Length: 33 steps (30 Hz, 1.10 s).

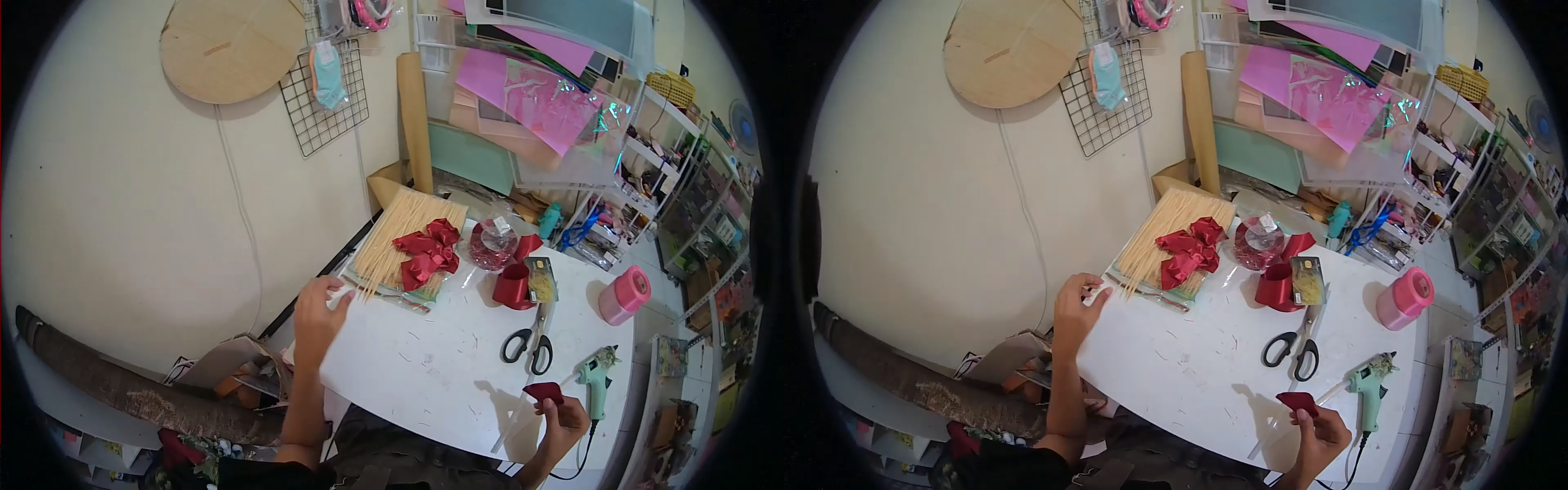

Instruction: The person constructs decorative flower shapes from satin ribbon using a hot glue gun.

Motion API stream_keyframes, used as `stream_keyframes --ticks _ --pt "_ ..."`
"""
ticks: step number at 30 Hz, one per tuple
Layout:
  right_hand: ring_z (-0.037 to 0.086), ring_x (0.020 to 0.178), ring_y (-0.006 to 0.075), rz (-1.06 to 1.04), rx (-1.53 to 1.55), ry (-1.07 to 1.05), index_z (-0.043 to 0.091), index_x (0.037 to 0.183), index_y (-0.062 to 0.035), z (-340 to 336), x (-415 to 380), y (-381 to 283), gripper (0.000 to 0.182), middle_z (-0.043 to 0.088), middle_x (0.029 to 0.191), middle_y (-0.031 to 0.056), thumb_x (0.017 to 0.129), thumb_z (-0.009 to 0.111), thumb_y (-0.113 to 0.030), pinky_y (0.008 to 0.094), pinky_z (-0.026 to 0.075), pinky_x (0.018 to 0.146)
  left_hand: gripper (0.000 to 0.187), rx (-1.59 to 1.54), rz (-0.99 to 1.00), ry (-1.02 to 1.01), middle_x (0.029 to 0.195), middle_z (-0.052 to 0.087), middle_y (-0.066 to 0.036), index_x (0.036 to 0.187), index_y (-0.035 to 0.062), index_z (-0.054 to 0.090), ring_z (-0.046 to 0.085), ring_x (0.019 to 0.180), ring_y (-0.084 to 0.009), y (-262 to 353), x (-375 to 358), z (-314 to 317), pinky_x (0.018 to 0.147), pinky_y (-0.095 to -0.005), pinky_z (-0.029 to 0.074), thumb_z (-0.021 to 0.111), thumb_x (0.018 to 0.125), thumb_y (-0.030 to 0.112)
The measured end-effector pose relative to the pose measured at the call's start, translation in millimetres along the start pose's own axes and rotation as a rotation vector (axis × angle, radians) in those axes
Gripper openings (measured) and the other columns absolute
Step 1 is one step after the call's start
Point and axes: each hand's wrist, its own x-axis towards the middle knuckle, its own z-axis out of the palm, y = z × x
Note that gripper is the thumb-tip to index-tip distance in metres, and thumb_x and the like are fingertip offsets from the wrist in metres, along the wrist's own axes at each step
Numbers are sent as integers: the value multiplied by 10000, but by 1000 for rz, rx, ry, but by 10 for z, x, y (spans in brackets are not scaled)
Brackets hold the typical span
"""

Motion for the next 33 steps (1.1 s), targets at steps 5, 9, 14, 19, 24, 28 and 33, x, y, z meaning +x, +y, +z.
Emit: stream_keyframes --ticks 5,9,14,19,24,28,33 --pt "567 549 163 -70 -35 74 554 756 64 -6 -19 71 127 574 627 133 646 616 72 244 476 506 190 54 -264 -293 652 574 -84 754 -3 576 520 526 -155 -257 47 15 498 -257 427 648 665 149" --pt "562 579 144 -120 -65 67 559 773 61 -25 -12 133 132 576 661 114 655 617 61 227 463 517 149 45 -292 -303 584 560 -80 699 -8 585 512 505 -158 -268 32 60 501 -253 424 644 661 124" --pt "563 591 142 -126 -91 69 555 806 62 16 26 104 141 576 683 108 674 604 53 224 463 533 167 192 -206 -499 650 589 -124 702 -1 588 570 569 -219 -167 -96 -477 543 -293 438 630 664 156" --pt "573 625 142 -80 -96 16 541 808 61 39 46 119 119 577 711 105 695 578 50 220 464 556 163 -35 -513 -555 571 565 -95 722 -9 601 528 522 -114 -112 -528 -1423 499 -245 407 646 636 121" --pt "576 636 137 -37 -77 20 526 816 54 42 53 30 127 581 711 96 697 569 58 226 463 584 122 -79 -588 -385 558 559 -45 685 -27 595 504 542 -79 94 -534 -1610 500 -213 392 652 628 65" --pt "579 646 147 57 64 -36 520 801 38 31 61 -70 113 586 706 101 700 571 45 233 456 591 107 -525 -408 -423 668 574 -60 726 -37 565 543 616 -88 380 -344 -1042 539 -204 437 633 677 29" --pt "531 900 214 148 505 -226 524 707 -6 47 25 -214 61 554 946 173 704 585 -3 318 402 799 105 -978 -401 -748 724 569 -67 837 -32 539 546 659 -101 921 -660 49 586 -207 445 564 761 36"
